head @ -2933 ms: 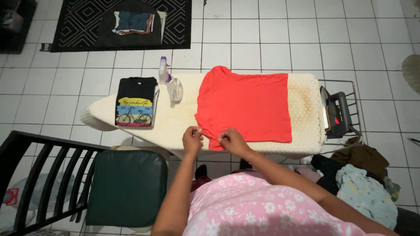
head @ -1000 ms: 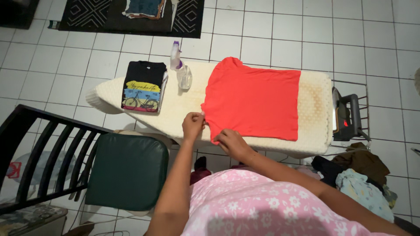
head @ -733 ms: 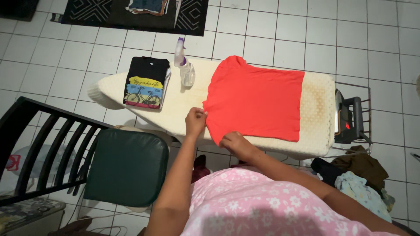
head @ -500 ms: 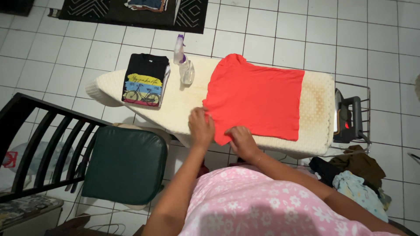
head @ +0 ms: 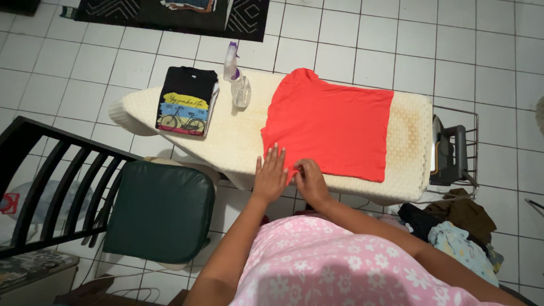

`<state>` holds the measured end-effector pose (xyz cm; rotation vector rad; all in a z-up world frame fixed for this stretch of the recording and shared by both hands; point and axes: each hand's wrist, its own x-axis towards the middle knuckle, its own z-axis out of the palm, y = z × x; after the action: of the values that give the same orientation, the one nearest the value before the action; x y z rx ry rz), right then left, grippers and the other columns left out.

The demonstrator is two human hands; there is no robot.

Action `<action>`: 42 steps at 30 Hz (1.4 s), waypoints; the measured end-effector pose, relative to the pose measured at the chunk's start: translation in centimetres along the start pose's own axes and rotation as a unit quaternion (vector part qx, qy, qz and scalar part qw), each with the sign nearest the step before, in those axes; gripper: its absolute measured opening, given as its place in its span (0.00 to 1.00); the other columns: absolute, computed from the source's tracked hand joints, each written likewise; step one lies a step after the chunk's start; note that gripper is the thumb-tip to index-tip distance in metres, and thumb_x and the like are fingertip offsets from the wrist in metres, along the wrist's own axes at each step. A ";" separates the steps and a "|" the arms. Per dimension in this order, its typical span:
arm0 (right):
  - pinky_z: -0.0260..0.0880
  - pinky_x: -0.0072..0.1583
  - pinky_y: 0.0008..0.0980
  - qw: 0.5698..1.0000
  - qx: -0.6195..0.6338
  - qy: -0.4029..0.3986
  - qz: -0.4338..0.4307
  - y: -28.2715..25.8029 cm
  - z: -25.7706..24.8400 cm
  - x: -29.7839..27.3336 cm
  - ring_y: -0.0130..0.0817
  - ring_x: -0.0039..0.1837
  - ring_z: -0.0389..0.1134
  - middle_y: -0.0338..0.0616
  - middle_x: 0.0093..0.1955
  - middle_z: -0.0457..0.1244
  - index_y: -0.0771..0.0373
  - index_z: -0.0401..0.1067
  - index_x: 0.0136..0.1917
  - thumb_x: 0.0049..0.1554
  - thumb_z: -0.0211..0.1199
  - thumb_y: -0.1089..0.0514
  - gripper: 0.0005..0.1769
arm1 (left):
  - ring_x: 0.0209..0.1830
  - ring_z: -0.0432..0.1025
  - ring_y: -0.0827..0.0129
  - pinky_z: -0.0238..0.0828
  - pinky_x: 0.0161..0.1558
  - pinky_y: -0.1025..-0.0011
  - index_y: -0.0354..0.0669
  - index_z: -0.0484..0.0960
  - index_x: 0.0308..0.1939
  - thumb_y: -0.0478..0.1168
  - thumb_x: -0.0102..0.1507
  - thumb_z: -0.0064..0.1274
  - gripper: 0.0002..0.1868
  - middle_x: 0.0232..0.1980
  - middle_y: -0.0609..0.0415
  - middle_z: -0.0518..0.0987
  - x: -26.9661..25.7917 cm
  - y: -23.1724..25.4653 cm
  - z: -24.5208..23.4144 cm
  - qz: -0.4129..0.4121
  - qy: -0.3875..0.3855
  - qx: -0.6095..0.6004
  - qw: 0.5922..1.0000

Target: The person irons several small garments on an ironing board. They smooth and press a white patterned cloth, then a black t-shirt, and finally a red t-shirt, using a spray bottle to moisten the fabric before ironing each item.

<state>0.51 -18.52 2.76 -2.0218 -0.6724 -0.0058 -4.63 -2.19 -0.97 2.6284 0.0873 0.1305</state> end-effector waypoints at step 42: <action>0.73 0.50 0.32 0.966 0.113 -0.179 0.150 5.8 -1.9 9.1 0.30 0.48 0.69 0.40 0.49 0.68 0.62 0.72 0.65 0.63 0.61 0.57 0.17 | 0.48 0.69 0.43 0.66 0.50 0.53 0.35 0.72 0.51 0.33 0.64 0.54 0.13 0.48 0.37 0.74 8.7 1.1 -6.0 -0.248 0.202 -0.152 0.935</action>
<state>11.36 -18.04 1.58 -1.8974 -0.5498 0.6013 3.36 0.47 5.46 2.1574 0.7968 0.4642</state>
